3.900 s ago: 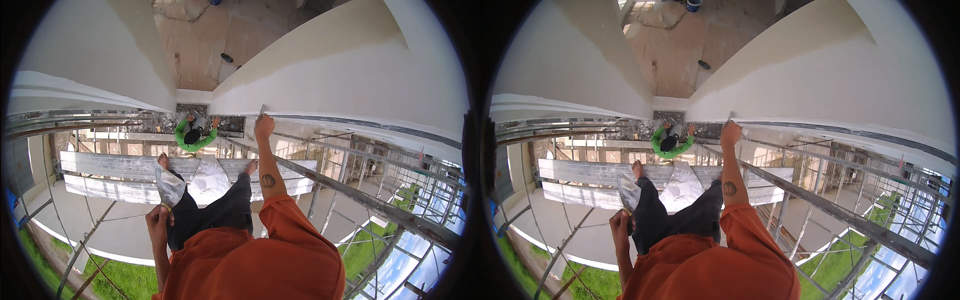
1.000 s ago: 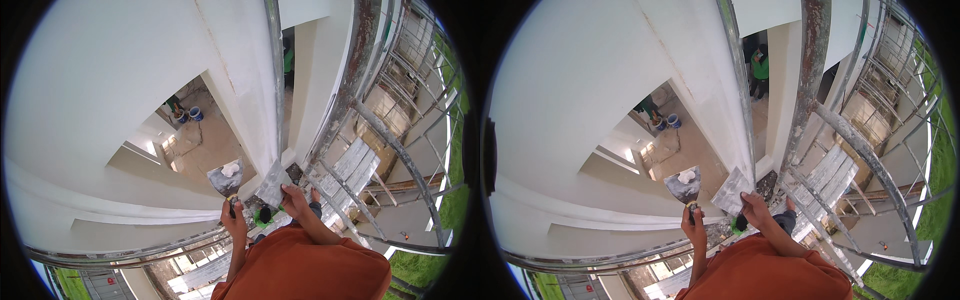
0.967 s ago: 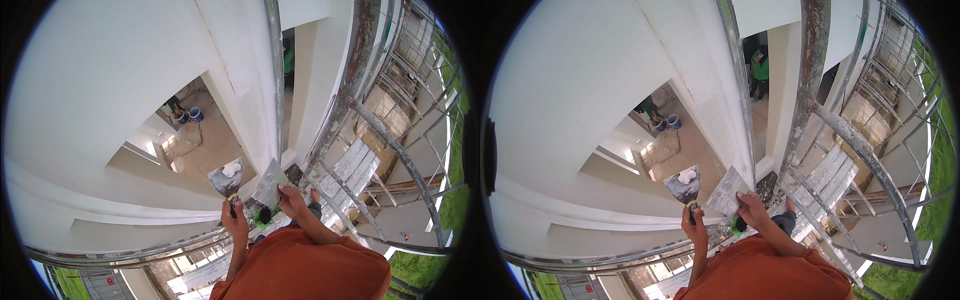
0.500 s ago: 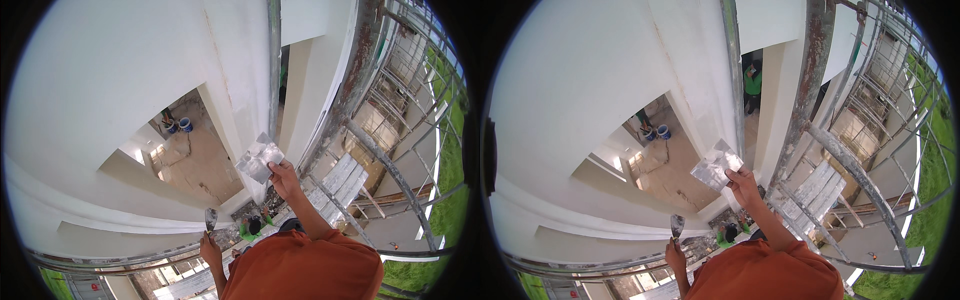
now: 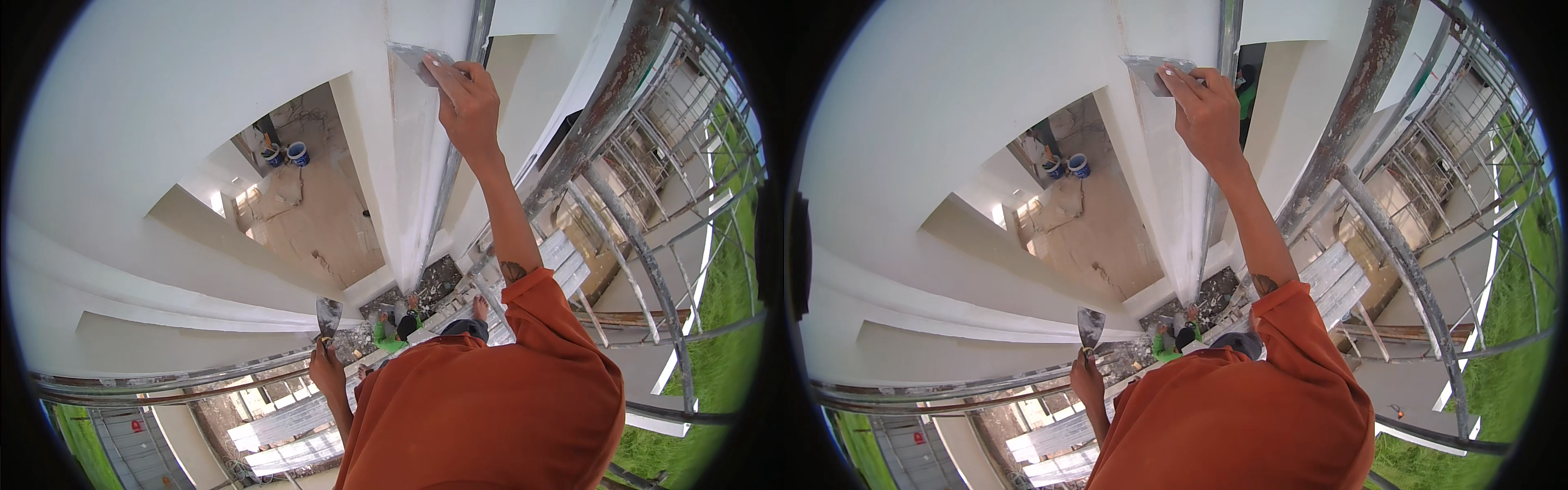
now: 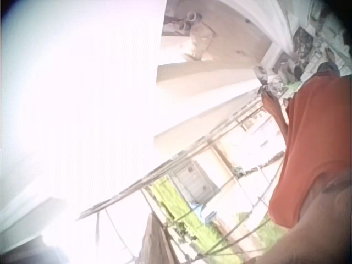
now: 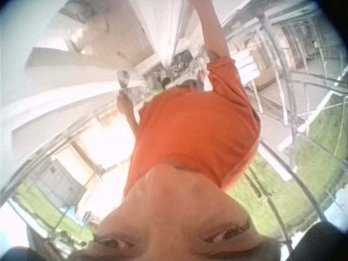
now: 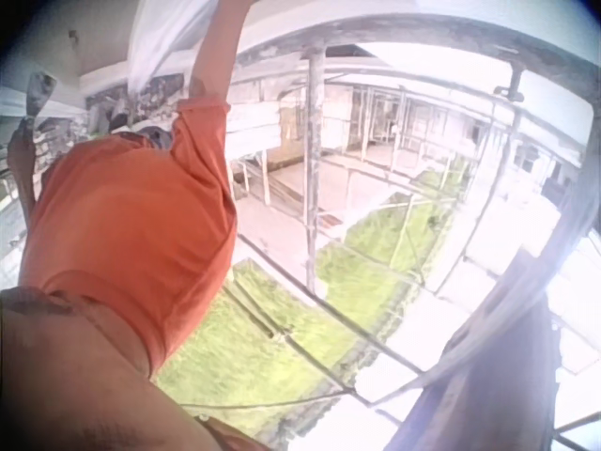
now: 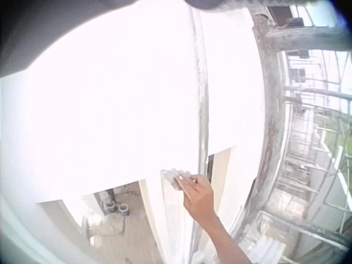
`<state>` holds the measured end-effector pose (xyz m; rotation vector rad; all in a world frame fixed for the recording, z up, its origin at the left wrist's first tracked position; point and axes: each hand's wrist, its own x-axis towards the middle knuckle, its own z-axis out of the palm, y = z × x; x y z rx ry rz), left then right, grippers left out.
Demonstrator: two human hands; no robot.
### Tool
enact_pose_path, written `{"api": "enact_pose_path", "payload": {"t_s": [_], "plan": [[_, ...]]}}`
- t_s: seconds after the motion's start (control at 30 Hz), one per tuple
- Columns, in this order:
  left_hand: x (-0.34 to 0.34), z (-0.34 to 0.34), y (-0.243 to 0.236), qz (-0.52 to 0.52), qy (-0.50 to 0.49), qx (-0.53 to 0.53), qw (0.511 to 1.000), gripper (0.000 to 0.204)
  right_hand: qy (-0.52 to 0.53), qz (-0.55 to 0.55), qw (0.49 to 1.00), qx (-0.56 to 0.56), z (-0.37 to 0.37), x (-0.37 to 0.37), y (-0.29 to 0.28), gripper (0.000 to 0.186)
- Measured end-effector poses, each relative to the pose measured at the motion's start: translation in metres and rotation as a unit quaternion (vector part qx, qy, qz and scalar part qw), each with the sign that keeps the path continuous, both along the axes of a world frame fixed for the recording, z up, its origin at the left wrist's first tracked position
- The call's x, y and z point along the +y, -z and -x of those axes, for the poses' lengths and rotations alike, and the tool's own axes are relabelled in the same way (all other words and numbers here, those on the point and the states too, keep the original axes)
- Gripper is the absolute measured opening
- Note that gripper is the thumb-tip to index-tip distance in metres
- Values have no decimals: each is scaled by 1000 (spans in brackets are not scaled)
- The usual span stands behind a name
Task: The person applies plaster to a vertical wall surface using a trowel and a hawk. They repeatedly scoop plaster from the hawk and smooth it onto the wall in upward strokes while standing on scaffolding.
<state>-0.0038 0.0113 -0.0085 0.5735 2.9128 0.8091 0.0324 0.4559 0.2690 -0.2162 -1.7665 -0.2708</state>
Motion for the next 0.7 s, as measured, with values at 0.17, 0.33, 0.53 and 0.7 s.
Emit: {"api": "enact_pose_path", "payload": {"t_s": [0.17, 0.33, 0.53, 0.7], "plan": [[-11, -2, 6, 15, 6, 7, 1000, 32, 16, -10, 1000, 3, 19, -5, 18, 42], [-11, -1, 12, 6, 31, 8, 999, 32, 71, 4, 997, 1, 49, 9, 115, 45], [-6, 4, 11, -6, 36, -15, 999, 31, 65, 51, 995, -57, 28, -7, 178, 43], [-2, 7, 9, -43, 47, 3, 998, 31, 48, 45, 998, -9, -3, -11, 134, 46]]}}
